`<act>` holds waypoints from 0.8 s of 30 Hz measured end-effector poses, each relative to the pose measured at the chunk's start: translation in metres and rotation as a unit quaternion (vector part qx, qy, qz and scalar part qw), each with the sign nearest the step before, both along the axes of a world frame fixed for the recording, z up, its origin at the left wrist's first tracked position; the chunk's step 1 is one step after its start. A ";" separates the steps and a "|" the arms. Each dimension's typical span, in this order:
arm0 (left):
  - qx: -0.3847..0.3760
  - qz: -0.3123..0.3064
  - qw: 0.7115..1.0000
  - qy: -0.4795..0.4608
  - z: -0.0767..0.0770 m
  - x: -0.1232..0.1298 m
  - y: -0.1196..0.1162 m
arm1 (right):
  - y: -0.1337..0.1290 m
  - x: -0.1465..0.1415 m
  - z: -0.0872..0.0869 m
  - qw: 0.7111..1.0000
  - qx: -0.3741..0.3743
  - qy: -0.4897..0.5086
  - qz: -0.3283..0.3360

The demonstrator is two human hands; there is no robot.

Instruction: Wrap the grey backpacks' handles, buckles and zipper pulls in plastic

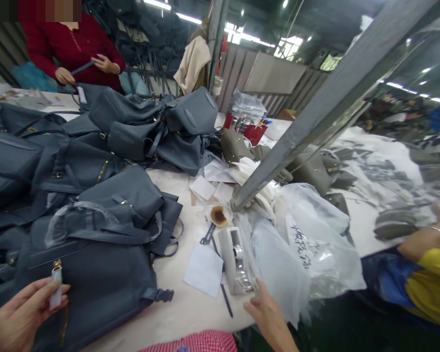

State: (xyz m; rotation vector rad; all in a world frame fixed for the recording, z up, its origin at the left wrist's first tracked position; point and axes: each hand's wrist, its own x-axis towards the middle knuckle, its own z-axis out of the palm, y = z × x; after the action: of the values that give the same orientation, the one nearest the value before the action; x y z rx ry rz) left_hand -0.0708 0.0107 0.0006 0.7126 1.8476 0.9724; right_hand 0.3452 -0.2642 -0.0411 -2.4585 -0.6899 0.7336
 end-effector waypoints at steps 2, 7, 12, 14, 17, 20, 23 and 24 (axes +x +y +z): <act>-0.036 0.013 0.998 -0.046 -0.002 -0.003 0.000 | 0.002 -0.012 -0.018 0.999 0.024 -0.015 -0.019; -0.047 0.021 0.996 -0.072 0.000 -0.004 0.001 | 0.023 -0.010 -0.030 0.999 0.040 -0.024 -0.026; -0.048 0.003 0.995 -0.090 -0.004 -0.008 0.000 | 0.027 0.020 -0.008 0.999 0.020 -0.040 -0.005; -0.060 0.002 0.994 -0.093 0.000 -0.005 0.000 | 0.032 0.032 -0.002 0.999 0.009 -0.049 0.004; -0.090 0.039 0.992 -0.084 0.015 0.006 -0.002 | 0.049 0.044 -0.005 0.999 -0.007 -0.022 0.023; -0.091 0.060 0.990 -0.085 0.029 0.017 -0.004 | 0.066 0.046 -0.012 0.999 -0.016 0.024 0.029; -0.077 0.058 0.992 -0.085 0.036 0.022 -0.007 | 0.067 0.044 -0.014 0.998 -0.011 0.056 0.023; -0.075 0.057 0.992 -0.085 0.037 0.022 -0.008 | 0.062 0.043 -0.013 0.998 -0.006 0.063 0.019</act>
State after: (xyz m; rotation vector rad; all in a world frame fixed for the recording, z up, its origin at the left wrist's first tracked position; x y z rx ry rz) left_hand -0.0490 0.0028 0.0376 0.4238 1.8033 0.9262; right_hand 0.3883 -0.2018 -0.0539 -2.3925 -0.6866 0.9007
